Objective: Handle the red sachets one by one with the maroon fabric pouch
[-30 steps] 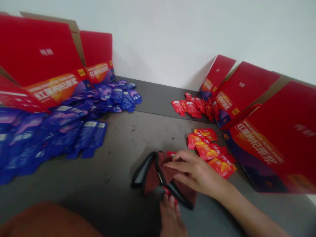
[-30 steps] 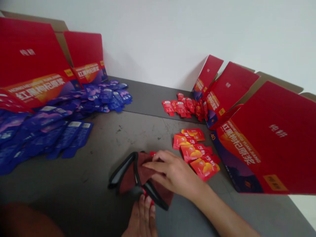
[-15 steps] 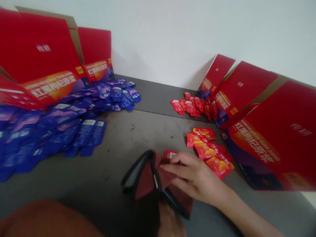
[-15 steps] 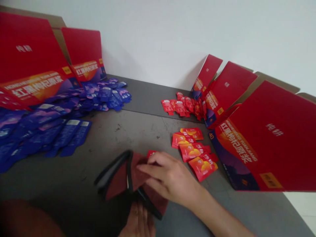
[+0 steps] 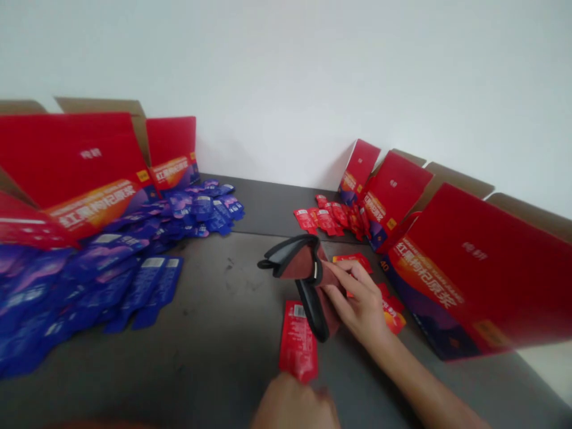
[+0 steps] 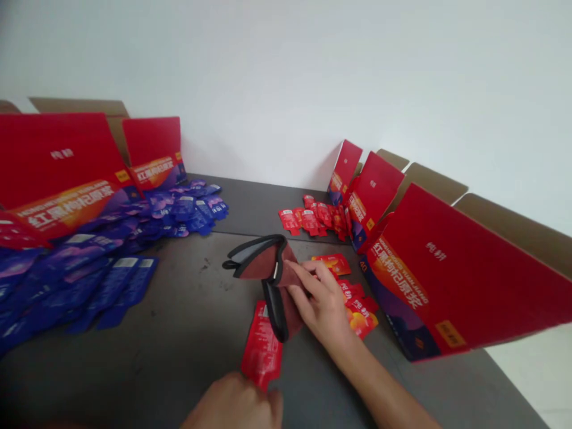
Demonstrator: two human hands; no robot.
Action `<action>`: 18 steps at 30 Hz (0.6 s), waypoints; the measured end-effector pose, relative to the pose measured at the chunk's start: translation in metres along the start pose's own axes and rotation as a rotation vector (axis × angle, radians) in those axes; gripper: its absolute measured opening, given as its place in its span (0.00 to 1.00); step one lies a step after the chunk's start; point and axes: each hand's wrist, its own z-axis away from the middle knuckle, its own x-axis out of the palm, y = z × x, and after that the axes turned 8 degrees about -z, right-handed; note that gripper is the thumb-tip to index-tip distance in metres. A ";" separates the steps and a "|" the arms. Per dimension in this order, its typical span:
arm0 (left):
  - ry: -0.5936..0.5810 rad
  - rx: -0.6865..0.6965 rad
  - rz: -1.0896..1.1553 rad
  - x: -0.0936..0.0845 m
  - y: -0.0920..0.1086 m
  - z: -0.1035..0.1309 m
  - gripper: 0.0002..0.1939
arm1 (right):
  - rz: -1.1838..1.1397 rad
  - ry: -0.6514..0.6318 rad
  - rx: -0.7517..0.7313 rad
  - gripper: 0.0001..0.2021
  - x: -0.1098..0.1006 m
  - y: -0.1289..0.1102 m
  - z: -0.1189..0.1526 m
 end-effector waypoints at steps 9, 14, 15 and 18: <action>0.189 -0.170 0.022 0.031 -0.026 -0.051 0.31 | -0.063 0.176 -0.023 0.18 -0.018 -0.003 0.004; 0.150 -0.291 0.140 0.025 -0.037 -0.056 0.41 | -0.069 0.179 -0.049 0.18 -0.021 -0.002 0.003; 0.129 -0.320 0.164 0.016 -0.038 -0.055 0.40 | -0.068 0.177 -0.050 0.19 -0.022 -0.001 0.003; 0.046 -0.379 0.176 -0.011 -0.040 -0.050 0.36 | -0.065 0.171 -0.050 0.20 -0.023 0.001 0.004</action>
